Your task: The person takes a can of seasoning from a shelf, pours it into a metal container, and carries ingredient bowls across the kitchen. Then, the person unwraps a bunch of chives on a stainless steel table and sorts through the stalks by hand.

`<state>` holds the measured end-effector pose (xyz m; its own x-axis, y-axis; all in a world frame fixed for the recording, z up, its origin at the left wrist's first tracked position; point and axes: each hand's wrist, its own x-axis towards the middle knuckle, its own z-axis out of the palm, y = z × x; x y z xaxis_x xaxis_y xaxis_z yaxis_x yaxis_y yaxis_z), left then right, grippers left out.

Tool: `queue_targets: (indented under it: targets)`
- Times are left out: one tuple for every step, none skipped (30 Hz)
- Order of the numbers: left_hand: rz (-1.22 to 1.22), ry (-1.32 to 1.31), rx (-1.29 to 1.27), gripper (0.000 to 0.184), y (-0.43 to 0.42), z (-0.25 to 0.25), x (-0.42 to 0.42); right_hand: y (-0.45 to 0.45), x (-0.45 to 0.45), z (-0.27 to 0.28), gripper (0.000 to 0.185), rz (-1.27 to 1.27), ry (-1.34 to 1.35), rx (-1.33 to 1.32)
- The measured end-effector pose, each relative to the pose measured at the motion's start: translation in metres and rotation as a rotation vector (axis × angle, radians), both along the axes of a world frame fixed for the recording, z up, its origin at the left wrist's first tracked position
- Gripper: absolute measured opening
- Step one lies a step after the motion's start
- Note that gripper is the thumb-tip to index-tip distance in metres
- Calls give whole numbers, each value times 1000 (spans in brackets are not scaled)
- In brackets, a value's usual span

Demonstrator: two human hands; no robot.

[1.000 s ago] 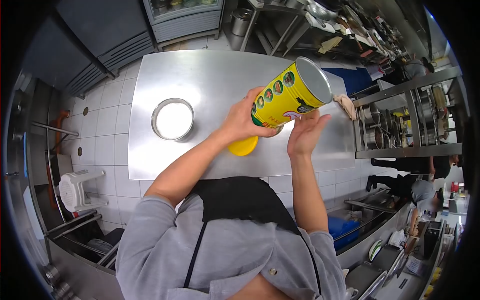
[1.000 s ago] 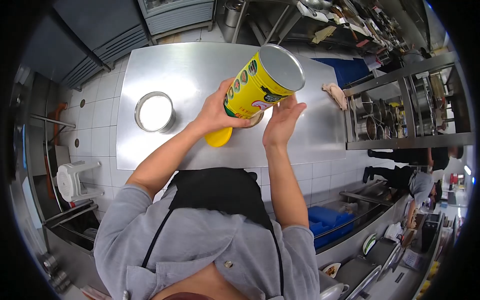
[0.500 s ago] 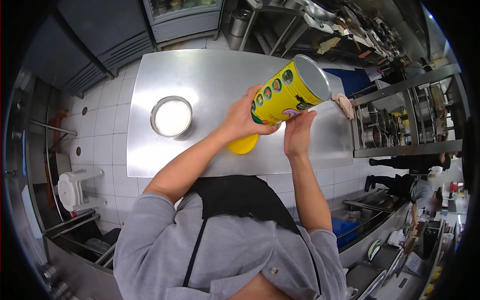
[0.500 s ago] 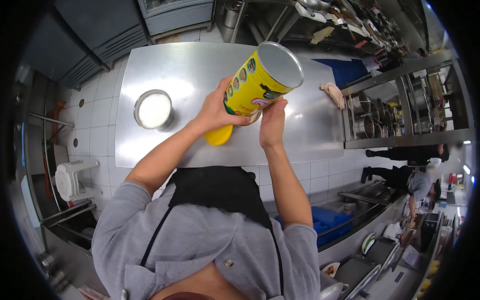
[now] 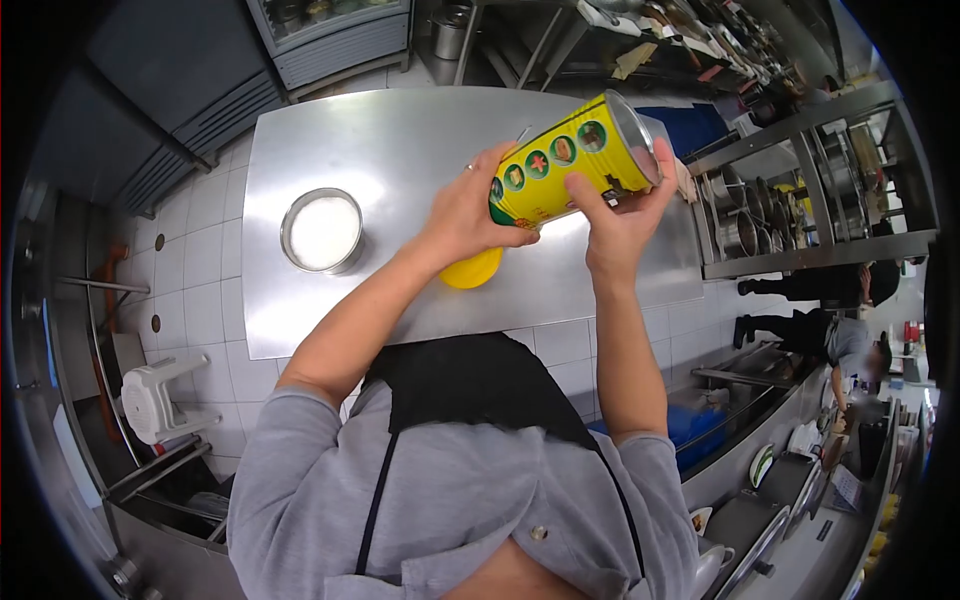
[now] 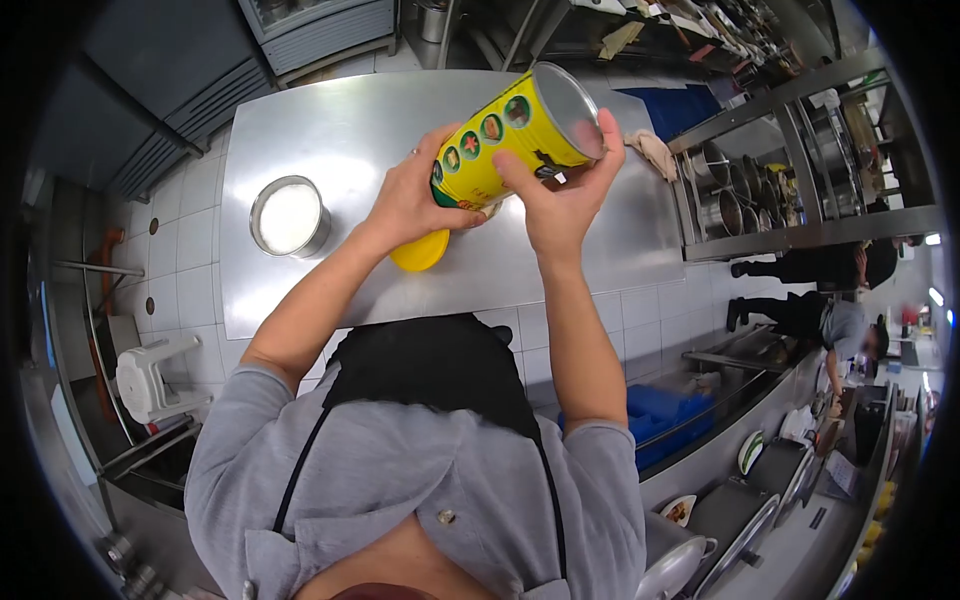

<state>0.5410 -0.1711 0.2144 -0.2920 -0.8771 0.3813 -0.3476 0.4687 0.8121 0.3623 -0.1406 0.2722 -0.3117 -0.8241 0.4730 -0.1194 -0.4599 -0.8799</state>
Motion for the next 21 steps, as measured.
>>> queue_targets:
  targets:
    - [22, -25, -99, 104, -2, 1, 0, -3, -7, -8, 99, -9, -59, -29]
    - [46, -49, -195, 105, -1, 2, 0, -4, -12, -14, 98, -18, -116, -56]
    - [63, 34, -68, 103, 2, 6, 4, 2, -14, -12, 91, -54, -225, -25]
    - [82, 115, 56, 101, 7, 12, 12, 2, -21, -16, 88, -53, -350, 17]
    - [68, 236, 172, 96, 13, 9, 17, 3, -34, -23, 84, -54, -477, 57]
    - [65, 363, 283, 90, 20, 6, 23, 5, -42, -32, 81, -54, -605, 98]
    - [30, 532, 388, 81, 29, -6, 26, 8, -46, -40, 73, -95, -631, 160]
    - [-8, 699, 490, 73, 39, -13, 30, 7, -50, -53, 72, -84, -755, 210]
    - [-32, 694, 637, 61, 54, -14, 37, 7, -56, -68, 73, -73, -877, 262]
    - [-56, 687, 782, 49, 69, -14, 44, 7, -61, -81, 74, -63, -998, 311]
    - [-91, 700, 838, 48, 83, -25, 49, 9, -60, -91, 79, -39, -1073, 334]
    - [-128, 713, 896, 49, 96, -40, 52, 12, -60, -98, 80, -27, -1135, 351]
    - [-153, 765, 948, 52, 105, -49, 59, 15, -60, -104, 82, -17, -1195, 366]
    - [-179, 816, 1002, 56, 113, -57, 66, 18, -61, -109, 83, -7, -1256, 379]
    - [-205, 865, 1058, 60, 121, -60, 70, 19, -62, -115, 89, -21, -1305, 404]
    - [-261, 825, 1040, 69, 129, -54, 71, 22, -62, -115, 90, -24, -1324, 416]
    - [-316, 784, 1021, 79, 137, -44, 74, 25, -61, -115, 91, -25, -1344, 428]
    - [-370, 741, 1000, 89, 141, -39, 77, 28, -60, -115, 92, -26, -1366, 438]
    - [-539, 566, 899, 110, 140, -40, 86, 30, -58, -113, 93, -34, -1367, 449]
    - [-548, 554, 918, 111, 139, -37, 84, 33, -58, -111, 93, -26, -1376, 460]
    - [-556, 542, 936, 111, 138, -28, 81, 37, -58, -109, 94, -18, -1385, 473]
